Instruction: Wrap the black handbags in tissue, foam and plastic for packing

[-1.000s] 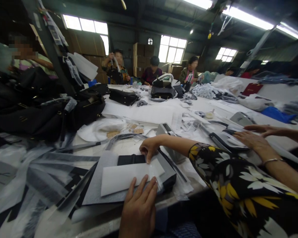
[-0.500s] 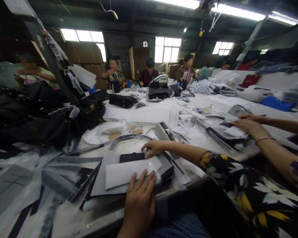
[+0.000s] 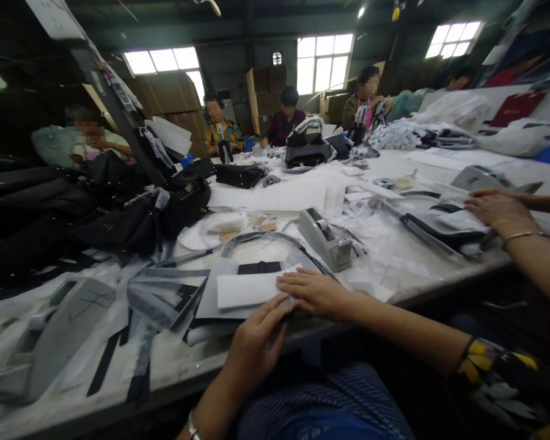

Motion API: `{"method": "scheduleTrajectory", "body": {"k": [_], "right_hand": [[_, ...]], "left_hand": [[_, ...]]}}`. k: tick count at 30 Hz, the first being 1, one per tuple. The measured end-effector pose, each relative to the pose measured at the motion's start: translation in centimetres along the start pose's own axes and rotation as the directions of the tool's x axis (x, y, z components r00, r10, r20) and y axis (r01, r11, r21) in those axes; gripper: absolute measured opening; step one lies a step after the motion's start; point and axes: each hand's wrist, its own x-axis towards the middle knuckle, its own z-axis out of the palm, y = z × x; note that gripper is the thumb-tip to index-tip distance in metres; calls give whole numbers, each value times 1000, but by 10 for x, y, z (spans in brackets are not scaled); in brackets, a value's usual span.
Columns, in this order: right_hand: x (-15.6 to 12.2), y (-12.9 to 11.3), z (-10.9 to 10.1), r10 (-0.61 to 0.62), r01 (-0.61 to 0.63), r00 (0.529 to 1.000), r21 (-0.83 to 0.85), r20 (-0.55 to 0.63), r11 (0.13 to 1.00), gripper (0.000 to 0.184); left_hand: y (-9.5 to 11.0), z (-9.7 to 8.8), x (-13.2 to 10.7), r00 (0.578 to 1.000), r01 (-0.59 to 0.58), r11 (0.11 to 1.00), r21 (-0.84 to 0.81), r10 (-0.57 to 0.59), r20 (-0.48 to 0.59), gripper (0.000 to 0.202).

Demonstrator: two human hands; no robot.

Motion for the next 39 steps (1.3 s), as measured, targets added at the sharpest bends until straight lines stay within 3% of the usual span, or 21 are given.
{"method": "scheduleTrajectory", "body": {"k": [3, 6, 8, 11, 14, 15, 17, 19, 20, 22, 24, 26, 28, 33, 35, 39], "right_hand": [[-3, 5, 7, 7, -7, 1000, -39, 0, 999, 46], [1, 8, 5, 4, -4, 1000, -60, -4, 998, 45], [1, 1, 2, -2, -1, 999, -70, -44, 998, 42], [-7, -26, 7, 29, -30, 987, -1, -160, 1000, 33], [-17, -60, 25, 256, -193, 951, 314, -175, 930, 38], [-19, -69, 33, 366, -278, 925, 469, -106, 838, 38], [-19, -81, 48, 520, -403, 849, 753, 94, 520, 38], [-15, -86, 58, 533, -395, 804, 907, 264, 145, 39], [-11, -88, 60, 512, -348, 805, 938, 298, 0, 39], [-4, -91, 62, 476, -237, 828, 955, 295, -179, 38], [5, -97, 63, 480, -141, 840, 956, 253, -255, 37], [13, -105, 67, 528, -66, 825, 963, 201, -263, 32], [21, -113, 75, 586, -26, 796, 976, 151, -215, 28], [42, -119, 95, 669, 78, 737, 995, -96, 57, 27], [49, -117, 99, 645, 136, 741, 982, -189, 132, 26], [57, -112, 97, 573, 184, 776, 964, -262, 191, 28]], "left_hand": [[-24, -36, -8, 986, -150, 954, 260, 123, 116, 45], [-53, -61, -16, 955, -210, 872, 442, 85, 285, 61], [-70, -64, -22, 935, -249, 849, 466, 85, 344, 64], [-86, -53, -30, 943, -227, 864, 450, 79, 323, 59], [-92, -41, -37, 963, -172, 893, 417, 64, 260, 53], [-93, -38, -39, 968, -156, 902, 402, 58, 245, 52], [-95, -36, -42, 974, -126, 920, 372, 44, 222, 52], [-96, -37, -43, 979, -98, 932, 348, 27, 204, 53], [-97, -37, -43, 980, -90, 936, 340, 23, 197, 53], [-98, -38, -43, 983, -85, 940, 329, 25, 183, 52], [-98, -38, -42, 985, -89, 944, 319, 35, 170, 53], [-97, -40, -41, 988, -85, 944, 317, 38, 150, 54], [-98, -43, -40, 992, -70, 943, 326, 32, 120, 55], [-98, -46, -41, 999, 23, 946, 324, -33, 28, 56], [-95, -41, -44, 998, 67, 942, 329, -69, -7, 62], [-90, -25, -51, 988, 142, 905, 401, -102, -120, 81]]}}
